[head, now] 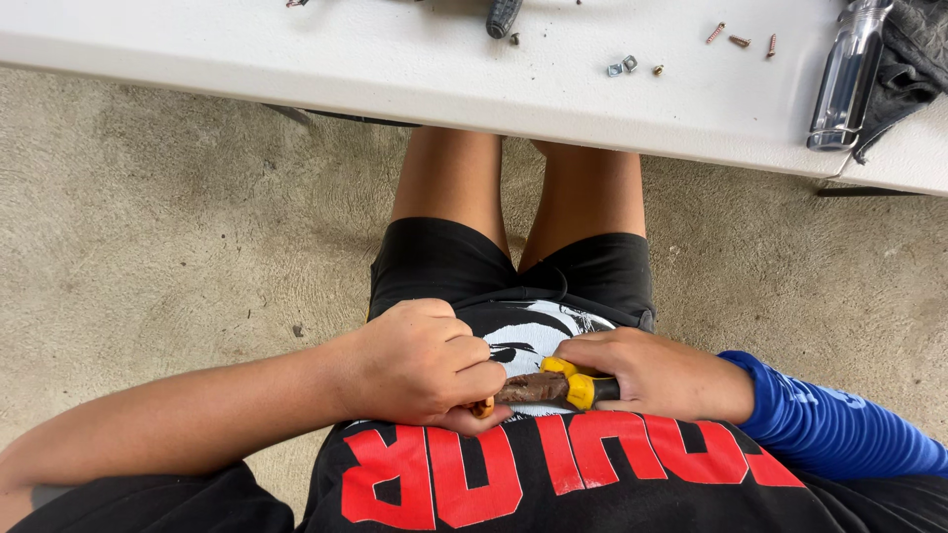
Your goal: The person disassembles a brown electrical plug using a screwdriver and pliers, removes internal components, and strips the end of the black power cord. The person handles screws, a metal strain relief, and the plug body, then sets the tools aside.
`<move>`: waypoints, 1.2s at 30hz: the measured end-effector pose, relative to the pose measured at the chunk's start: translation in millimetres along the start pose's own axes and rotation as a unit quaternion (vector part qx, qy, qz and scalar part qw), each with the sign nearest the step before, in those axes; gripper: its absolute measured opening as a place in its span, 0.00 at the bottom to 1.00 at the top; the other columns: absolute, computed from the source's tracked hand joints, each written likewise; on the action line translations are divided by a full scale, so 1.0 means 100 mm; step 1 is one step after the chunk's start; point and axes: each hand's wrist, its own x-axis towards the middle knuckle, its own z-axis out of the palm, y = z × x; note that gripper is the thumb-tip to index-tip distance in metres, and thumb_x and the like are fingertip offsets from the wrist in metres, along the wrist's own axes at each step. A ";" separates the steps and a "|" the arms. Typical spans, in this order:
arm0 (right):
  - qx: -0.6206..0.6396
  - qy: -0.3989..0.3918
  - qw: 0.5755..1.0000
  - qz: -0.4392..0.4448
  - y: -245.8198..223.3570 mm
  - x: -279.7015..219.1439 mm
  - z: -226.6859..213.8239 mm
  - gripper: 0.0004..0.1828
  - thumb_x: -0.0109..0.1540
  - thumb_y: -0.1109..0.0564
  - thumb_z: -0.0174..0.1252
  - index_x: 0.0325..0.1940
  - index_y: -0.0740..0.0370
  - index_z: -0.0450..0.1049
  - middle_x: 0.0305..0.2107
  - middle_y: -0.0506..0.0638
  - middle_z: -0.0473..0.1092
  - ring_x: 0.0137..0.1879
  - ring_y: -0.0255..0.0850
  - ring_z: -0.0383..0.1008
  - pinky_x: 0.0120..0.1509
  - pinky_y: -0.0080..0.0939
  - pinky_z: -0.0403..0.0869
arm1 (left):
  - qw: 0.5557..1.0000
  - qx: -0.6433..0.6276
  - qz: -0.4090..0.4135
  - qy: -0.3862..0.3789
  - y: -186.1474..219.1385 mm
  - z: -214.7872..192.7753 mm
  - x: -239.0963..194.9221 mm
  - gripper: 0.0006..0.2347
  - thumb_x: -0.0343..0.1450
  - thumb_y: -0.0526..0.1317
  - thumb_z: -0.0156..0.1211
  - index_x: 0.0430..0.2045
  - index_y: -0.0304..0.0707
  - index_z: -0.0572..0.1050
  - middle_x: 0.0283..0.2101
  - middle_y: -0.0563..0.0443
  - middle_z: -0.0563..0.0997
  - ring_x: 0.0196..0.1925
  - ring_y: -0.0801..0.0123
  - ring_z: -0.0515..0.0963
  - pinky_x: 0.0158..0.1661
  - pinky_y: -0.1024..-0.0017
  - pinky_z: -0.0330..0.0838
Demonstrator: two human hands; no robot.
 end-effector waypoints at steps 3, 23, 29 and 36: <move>-0.010 0.002 1.000 -0.014 -0.02 0.01 -0.06 0.23 0.52 0.53 0.64 0.48 0.66 0.72 0.38 0.59 0.75 0.45 0.55 0.77 0.49 0.49 0.74 | 1.000 0.004 0.008 -0.007 -0.05 -0.04 0.06 0.15 0.68 0.49 0.69 0.20 0.44 0.69 0.20 0.58 0.68 0.22 0.69 0.72 0.25 0.70 0.62; -0.082 0.232 0.966 -0.084 -0.56 0.01 -0.86 0.12 0.60 0.57 0.58 0.45 0.63 0.71 0.27 0.54 0.75 0.30 0.48 0.77 0.35 0.46 0.73 | 0.992 -0.012 -0.063 0.111 -0.55 -0.63 0.72 0.14 0.71 0.45 0.70 0.38 0.34 0.75 0.28 0.54 0.73 0.28 0.70 0.73 0.32 0.72 0.66; -0.003 0.203 0.962 -0.183 -0.49 0.12 -0.81 0.08 0.63 0.61 0.58 0.45 0.64 0.72 0.34 0.52 0.77 0.39 0.40 0.78 0.45 0.40 0.75 | 0.953 -0.225 -0.075 0.191 -0.59 -0.50 0.71 0.17 0.70 0.43 0.71 0.45 0.30 0.75 0.35 0.56 0.77 0.30 0.82 0.73 0.32 0.82 0.66; 0.197 0.232 0.944 -0.129 -0.28 0.14 -0.59 0.11 0.65 0.63 0.59 0.46 0.65 0.63 0.39 0.52 0.77 0.49 0.34 0.77 0.54 0.35 0.75 | 0.862 -0.454 -0.107 0.198 -0.78 -0.30 0.61 0.17 0.73 0.39 0.71 0.52 0.29 0.74 0.35 0.59 0.74 0.33 0.86 0.69 0.34 0.86 0.62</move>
